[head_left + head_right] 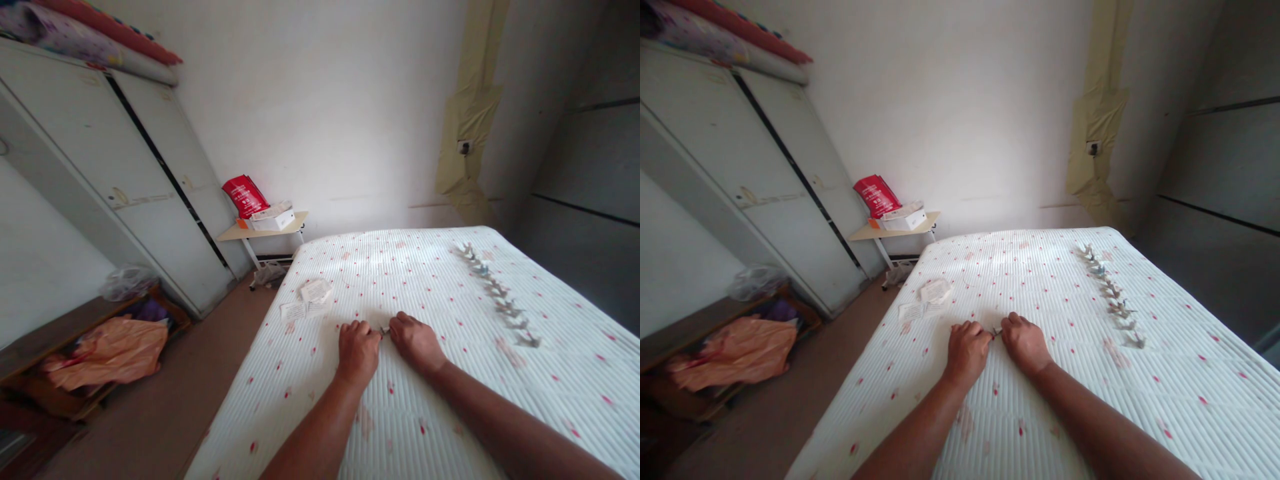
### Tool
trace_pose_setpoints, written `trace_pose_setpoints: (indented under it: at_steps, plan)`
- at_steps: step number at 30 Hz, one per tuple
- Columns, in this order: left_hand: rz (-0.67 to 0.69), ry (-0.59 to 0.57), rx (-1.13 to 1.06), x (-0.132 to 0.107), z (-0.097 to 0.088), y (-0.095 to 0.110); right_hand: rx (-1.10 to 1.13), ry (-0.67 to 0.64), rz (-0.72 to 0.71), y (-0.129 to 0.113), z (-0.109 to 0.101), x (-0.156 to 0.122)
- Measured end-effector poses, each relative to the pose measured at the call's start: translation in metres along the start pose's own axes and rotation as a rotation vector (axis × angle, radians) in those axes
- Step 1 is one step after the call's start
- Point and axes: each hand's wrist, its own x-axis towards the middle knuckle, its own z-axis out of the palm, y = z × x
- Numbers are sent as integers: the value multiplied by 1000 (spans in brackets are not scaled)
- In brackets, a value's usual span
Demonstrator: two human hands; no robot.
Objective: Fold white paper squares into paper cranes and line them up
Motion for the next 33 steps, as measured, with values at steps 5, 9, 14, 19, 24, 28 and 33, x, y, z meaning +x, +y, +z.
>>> trace_pose_setpoints:
  at_steps: [5,9,14,19,24,28,33]
  plan:
    - [-5,7,-13,1,1,1,3,18,-9,0,2,0]
    - [-19,15,-17,1,1,0,3,37,-18,1,4,-1]
    - [-11,20,-31,1,1,-1,7,43,-15,3,5,0]
    - [-26,5,-54,1,1,-1,-36,-1,-14,1,1,4]
    - [-109,-17,-135,2,3,-4,-48,-15,-36,0,-1,5]
    - [-188,-7,-322,5,6,-8,-22,60,-65,2,0,3]
    - [-269,-60,-706,7,1,-12,27,239,-150,5,1,1]
